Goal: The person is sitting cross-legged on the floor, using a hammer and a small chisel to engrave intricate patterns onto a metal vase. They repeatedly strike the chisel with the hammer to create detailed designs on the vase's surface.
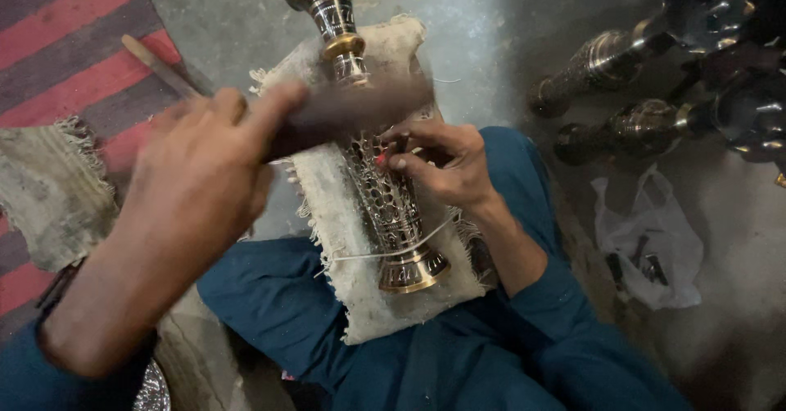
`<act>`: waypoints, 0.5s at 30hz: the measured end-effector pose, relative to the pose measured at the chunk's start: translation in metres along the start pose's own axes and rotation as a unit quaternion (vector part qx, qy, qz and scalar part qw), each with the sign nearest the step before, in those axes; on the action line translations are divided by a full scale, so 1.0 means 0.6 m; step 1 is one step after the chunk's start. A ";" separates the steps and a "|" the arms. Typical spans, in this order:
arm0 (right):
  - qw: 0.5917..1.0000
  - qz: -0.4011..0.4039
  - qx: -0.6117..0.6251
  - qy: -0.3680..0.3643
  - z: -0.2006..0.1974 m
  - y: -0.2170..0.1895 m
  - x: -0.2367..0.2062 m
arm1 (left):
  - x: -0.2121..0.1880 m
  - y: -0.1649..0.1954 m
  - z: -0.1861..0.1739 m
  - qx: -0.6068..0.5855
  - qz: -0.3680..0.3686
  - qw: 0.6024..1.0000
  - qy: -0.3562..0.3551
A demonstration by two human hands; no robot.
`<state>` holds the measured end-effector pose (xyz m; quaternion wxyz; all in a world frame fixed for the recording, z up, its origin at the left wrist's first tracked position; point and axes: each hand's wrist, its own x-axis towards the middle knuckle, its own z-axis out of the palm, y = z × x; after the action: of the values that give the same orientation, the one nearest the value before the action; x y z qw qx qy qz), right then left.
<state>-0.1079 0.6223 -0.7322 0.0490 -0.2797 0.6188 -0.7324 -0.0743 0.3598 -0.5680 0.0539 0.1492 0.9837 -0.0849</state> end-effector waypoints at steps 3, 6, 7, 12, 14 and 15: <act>1.000 -0.001 -0.006 -0.010 -0.001 0.002 0.007 | -0.001 -0.007 -0.004 -0.062 -0.003 0.998 0.033; 1.000 -0.003 0.000 -0.008 -0.005 -0.001 -0.001 | 0.003 -0.002 -0.001 0.022 0.010 0.999 0.023; 1.000 -0.008 0.006 -0.012 -0.005 -0.001 0.000 | 0.008 0.001 0.001 0.097 0.018 0.995 0.011; 1.000 -0.009 0.015 -0.014 -0.010 0.004 0.000 | 0.008 -0.004 0.007 0.001 0.007 1.000 0.026; 0.999 -0.023 0.034 -0.023 -0.008 0.009 0.005 | 0.010 -0.007 0.009 -0.004 0.000 1.000 0.023; 0.999 -0.018 0.021 -0.023 -0.008 0.012 0.005 | 0.009 -0.014 0.008 -0.079 -0.009 0.997 0.018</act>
<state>-0.1148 0.6239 -0.7381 0.0558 -0.3064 0.5971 -0.7393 -0.0816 0.3524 -0.5723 0.0469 0.1375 0.9894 -0.0050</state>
